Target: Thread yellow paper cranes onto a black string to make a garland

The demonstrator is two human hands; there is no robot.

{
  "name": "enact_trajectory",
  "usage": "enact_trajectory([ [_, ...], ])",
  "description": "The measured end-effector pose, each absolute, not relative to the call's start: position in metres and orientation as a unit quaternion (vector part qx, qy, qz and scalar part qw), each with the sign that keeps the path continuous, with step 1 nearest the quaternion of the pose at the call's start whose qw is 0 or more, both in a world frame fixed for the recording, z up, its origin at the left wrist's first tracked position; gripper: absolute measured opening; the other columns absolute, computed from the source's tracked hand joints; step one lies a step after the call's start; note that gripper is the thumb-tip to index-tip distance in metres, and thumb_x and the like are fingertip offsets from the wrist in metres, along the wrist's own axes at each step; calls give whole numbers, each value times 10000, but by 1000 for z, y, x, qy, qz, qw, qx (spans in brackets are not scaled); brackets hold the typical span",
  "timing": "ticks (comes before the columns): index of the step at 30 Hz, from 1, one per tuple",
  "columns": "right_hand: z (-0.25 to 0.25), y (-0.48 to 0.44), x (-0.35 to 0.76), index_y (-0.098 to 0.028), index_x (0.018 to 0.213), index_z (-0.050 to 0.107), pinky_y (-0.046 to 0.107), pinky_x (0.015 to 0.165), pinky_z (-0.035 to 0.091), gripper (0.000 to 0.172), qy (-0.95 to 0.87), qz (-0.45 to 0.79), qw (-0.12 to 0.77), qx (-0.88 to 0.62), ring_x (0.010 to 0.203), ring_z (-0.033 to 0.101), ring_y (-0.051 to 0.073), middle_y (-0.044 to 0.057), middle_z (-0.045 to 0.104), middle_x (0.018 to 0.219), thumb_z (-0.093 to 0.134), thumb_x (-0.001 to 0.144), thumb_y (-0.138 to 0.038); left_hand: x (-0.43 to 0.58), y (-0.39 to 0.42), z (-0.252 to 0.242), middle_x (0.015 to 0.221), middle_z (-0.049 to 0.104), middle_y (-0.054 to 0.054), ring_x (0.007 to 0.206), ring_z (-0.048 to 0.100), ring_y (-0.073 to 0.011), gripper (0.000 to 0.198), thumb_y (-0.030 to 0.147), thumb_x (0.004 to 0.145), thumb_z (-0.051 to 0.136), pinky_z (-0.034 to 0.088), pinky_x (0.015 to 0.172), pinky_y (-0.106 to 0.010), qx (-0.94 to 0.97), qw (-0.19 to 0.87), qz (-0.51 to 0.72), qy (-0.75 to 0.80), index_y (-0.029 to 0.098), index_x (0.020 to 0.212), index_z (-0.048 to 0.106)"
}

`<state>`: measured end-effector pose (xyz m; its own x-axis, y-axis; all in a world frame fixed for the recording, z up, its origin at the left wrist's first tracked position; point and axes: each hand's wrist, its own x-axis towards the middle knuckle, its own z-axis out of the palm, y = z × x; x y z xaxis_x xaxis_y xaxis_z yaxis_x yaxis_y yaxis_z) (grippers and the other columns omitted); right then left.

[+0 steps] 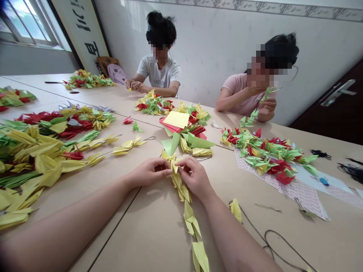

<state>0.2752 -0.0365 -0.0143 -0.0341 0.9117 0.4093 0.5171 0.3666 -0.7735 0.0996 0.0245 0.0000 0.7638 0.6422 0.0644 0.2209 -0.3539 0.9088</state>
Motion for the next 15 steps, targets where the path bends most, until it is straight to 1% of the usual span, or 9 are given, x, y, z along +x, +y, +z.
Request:
enact_trajectory([
  [2,-16,-35,276,-193,806,591,248,592,420,126,-659,237,475,-532,653,511,128,21,551,760,543,772,-304,99,24,1,701,546,6,640,459,-94,245,372,767,511,362,579,-199,795,496,206,281,136,775,577],
  [4,-18,-34,276,-185,775,569,238,571,410,166,-621,278,492,-543,619,506,122,5,551,698,564,758,-349,99,24,1,723,564,0,658,474,-99,235,357,768,508,369,593,-200,796,494,206,283,137,793,588],
  [7,-20,-33,276,-183,742,535,220,529,380,218,-579,321,508,-551,565,470,105,-23,511,619,577,742,-397,99,24,0,730,580,2,648,482,-94,215,338,756,526,376,590,-196,799,491,203,282,145,818,596],
  [10,-20,-33,276,-181,720,526,213,523,372,243,-562,337,520,-548,557,461,99,-28,504,607,585,730,-417,100,24,-3,704,577,13,614,474,-85,194,335,733,557,371,567,-191,811,470,206,282,155,796,594],
  [15,-20,-33,277,-183,720,528,216,525,393,250,-543,358,538,-536,555,477,102,-24,526,621,602,713,-422,102,24,-5,648,550,30,581,463,-79,190,347,705,591,357,532,-185,824,443,210,285,164,754,585],
])
